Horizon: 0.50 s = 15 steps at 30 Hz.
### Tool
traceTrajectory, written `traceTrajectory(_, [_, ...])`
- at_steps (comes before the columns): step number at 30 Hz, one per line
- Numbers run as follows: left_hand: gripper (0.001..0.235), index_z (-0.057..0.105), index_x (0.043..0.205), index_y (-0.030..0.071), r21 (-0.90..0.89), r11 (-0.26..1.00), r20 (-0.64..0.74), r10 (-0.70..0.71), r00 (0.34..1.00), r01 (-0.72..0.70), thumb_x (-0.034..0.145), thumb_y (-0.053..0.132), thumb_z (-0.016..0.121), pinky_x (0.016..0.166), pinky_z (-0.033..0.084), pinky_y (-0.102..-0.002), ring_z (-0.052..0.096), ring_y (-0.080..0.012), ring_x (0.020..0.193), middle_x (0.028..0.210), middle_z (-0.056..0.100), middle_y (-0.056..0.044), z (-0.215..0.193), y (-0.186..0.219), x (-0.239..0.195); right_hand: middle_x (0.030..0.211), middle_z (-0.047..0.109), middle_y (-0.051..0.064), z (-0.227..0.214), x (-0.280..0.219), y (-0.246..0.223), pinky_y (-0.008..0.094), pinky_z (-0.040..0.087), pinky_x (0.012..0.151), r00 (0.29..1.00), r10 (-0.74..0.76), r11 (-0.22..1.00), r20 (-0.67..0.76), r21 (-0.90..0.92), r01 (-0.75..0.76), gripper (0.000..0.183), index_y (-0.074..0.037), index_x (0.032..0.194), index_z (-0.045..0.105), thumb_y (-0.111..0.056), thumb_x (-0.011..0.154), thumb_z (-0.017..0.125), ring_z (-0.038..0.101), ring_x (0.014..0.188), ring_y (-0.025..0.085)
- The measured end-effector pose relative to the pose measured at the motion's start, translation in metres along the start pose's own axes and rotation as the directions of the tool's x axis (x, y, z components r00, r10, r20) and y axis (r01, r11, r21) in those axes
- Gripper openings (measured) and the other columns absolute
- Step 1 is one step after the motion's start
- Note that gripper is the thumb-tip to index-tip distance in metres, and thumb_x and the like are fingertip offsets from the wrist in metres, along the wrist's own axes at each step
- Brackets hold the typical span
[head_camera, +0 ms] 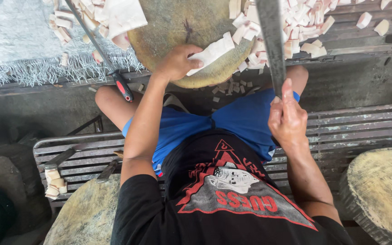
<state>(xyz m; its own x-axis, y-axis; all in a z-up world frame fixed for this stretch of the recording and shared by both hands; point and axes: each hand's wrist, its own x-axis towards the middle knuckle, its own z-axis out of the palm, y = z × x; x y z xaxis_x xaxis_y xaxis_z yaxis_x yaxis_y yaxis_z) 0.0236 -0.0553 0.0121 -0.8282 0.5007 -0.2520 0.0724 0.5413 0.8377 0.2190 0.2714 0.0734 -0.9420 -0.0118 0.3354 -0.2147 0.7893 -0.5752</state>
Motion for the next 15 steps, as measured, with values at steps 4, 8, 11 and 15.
traceTrajectory(4, [0.048,0.069,0.129,0.009,0.147,0.989,-0.098,0.02,0.995,-0.005,0.088,0.029,0.083,0.096,0.051,-0.043,0.066,-0.0374,0.112,0.117,0.068,-0.018,0.004,0.013,-0.011,0.074,0.064,0.014,0.014,0.006,-0.006,0.041,0.053,0.059,0.981,-0.057,0.998,0.187,0.035,0.051,0.066,0.007,0.157,0.041,0.011,0.095,0.06,0.064,0.062,0.029])
traceTrajectory(8, [0.066,0.058,0.13,0.002,0.269,0.963,-0.116,-0.002,0.993,0.033,0.073,0.021,0.086,0.093,0.049,-0.048,0.06,-0.0445,0.111,0.124,0.056,-0.024,0.004,0.036,-0.029,0.087,0.07,0.021,0.021,0.012,-0.011,0.045,0.051,0.056,0.947,-0.065,0.988,0.315,-0.115,0.106,0.069,0.002,0.151,0.048,0.003,0.084,0.067,0.063,0.061,0.037])
traceTrajectory(11, [0.058,0.056,0.128,0.001,0.378,0.921,-0.14,-0.047,0.989,0.097,0.074,0.01,0.079,0.095,0.05,-0.049,0.06,-0.0446,0.113,0.127,0.055,-0.024,0.01,0.044,-0.04,0.082,0.065,0.019,0.01,0.006,-0.01,0.045,0.053,0.064,0.983,-0.055,0.995,0.176,-0.077,0.069,0.062,0.001,0.155,0.046,0.007,0.096,0.062,0.065,0.067,0.035])
traceTrajectory(15, [0.049,0.059,0.125,0.0,0.493,0.87,-0.133,0.089,0.987,-0.012,0.078,0.002,0.072,0.095,0.052,-0.048,0.06,-0.0424,0.115,0.12,0.061,-0.02,0.009,0.042,-0.046,0.084,0.064,0.018,0.005,0.004,-0.011,0.045,0.055,0.064,0.996,-0.09,0.996,0.024,0.005,0.09,0.06,0.004,0.157,0.041,0.007,0.101,0.063,0.065,0.067,0.035])
